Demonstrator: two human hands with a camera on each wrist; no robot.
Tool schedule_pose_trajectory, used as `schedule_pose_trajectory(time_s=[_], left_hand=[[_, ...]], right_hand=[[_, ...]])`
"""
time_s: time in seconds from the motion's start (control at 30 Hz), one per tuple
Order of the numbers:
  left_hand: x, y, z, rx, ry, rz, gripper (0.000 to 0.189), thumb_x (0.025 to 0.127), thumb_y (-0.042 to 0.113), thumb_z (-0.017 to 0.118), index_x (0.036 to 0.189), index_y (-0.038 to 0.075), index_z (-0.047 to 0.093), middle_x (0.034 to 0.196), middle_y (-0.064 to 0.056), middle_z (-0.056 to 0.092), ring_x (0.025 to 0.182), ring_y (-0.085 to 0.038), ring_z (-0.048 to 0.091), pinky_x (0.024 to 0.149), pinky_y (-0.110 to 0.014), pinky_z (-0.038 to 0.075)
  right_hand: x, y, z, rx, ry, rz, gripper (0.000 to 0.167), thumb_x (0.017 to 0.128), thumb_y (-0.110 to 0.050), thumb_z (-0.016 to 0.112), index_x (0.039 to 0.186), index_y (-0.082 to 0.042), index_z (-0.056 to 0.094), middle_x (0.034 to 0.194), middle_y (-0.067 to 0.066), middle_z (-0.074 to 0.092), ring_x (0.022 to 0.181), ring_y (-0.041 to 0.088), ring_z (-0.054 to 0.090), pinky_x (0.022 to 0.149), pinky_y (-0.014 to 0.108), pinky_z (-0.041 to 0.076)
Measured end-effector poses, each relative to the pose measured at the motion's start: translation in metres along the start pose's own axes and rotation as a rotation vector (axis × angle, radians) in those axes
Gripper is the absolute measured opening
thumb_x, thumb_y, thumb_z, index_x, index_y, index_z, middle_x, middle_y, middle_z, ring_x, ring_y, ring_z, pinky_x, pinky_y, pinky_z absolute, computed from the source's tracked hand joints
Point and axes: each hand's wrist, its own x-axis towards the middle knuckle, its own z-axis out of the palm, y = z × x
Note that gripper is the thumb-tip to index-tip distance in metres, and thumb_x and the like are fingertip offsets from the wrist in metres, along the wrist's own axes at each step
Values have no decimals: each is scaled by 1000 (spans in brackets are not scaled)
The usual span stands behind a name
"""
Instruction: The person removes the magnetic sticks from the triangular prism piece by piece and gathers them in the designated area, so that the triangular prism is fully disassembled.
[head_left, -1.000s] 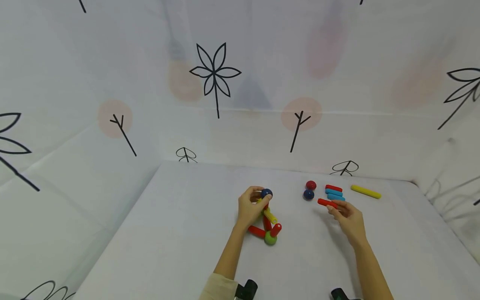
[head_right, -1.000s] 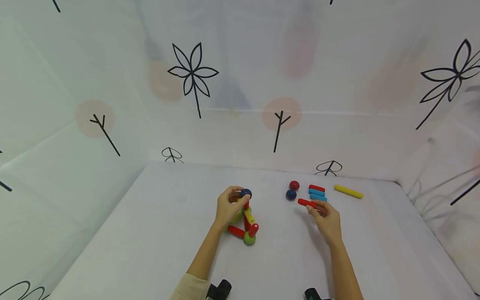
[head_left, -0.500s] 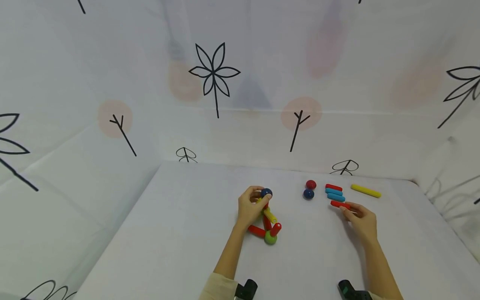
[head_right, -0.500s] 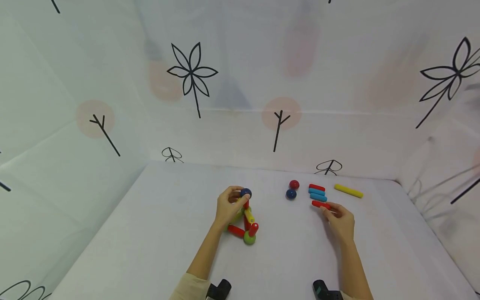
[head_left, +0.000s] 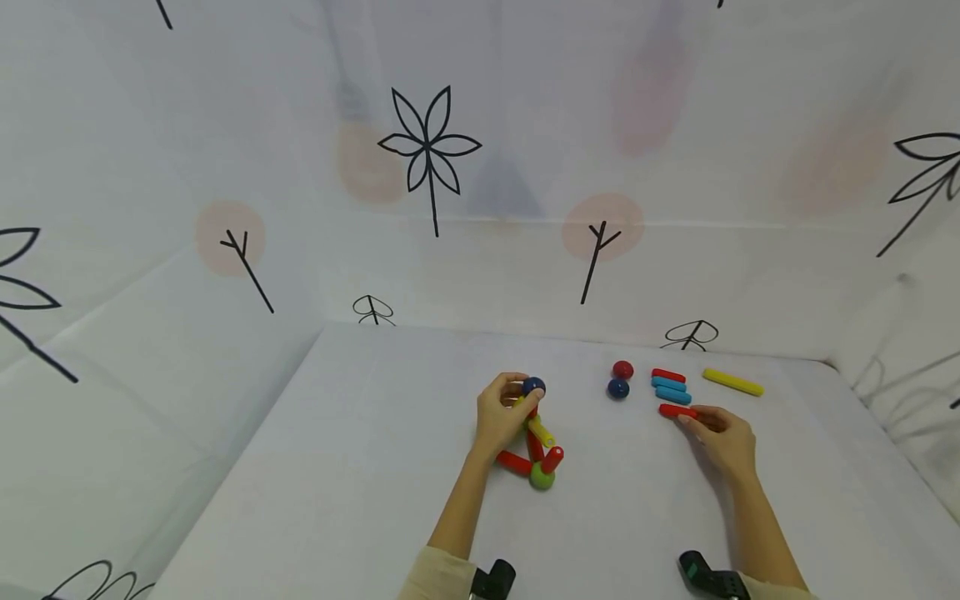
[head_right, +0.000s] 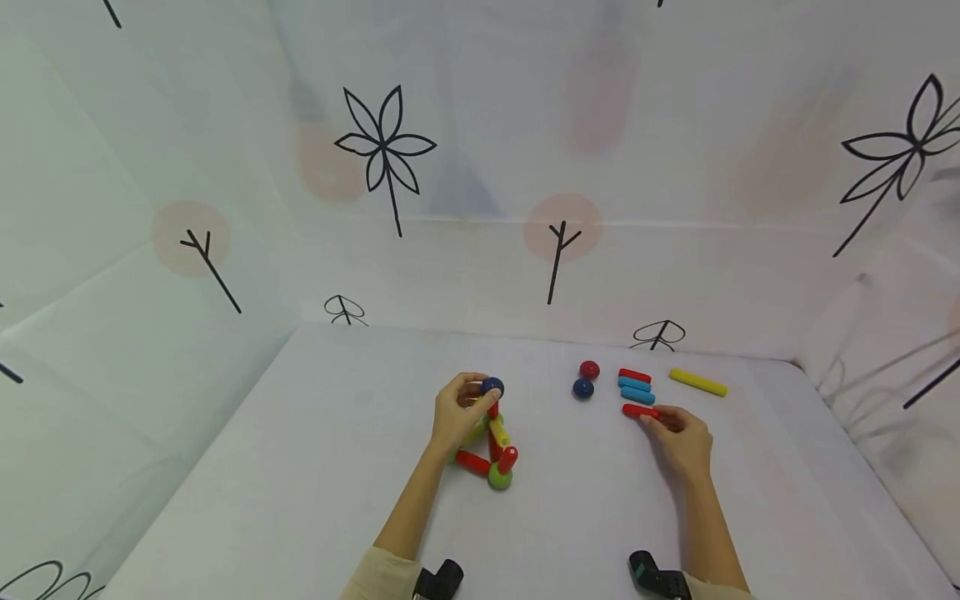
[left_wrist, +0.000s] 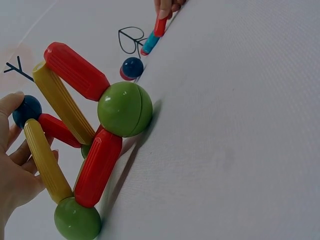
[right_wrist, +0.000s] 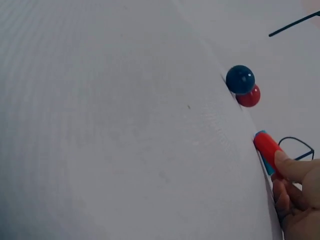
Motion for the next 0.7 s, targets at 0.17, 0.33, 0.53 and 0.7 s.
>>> schedule_pose_trajectory(time_s=[0.17,0.33,0.53,0.7], left_hand=[[0,1,0,-5,-1,4,29,83,23,71,104,4,64,92,-10,69,84,-18,63,76,-27,50],[-1,0,0,-5,-2,-1,29,84,22,71,105,4,64,93,-10,69,85,-19,63,76,-28,51],[-1,4,-1,-8,-3,-5,29,84,17,71,107,1,64,95,-13,69,89,-25,63,79,-38,51],[-7,27,-5,-12,-14,9,27,85,10,68,106,-5,62,94,-19,68,88,-30,62,79,-43,51]], right_hand=[[2,0,0,-23,-5,1,59,92,-40,57,129,5,49,120,27,52,104,34,47,58,10,42],[4,-2,0,-48,-22,18,57,92,-38,58,130,4,49,121,28,52,105,37,47,60,12,43],[9,-3,-1,-57,-52,-10,55,95,-35,54,133,4,47,128,29,48,115,43,42,89,46,46],[12,-5,1,-69,-27,-31,53,95,-34,53,131,5,48,124,30,50,112,43,44,92,52,41]])
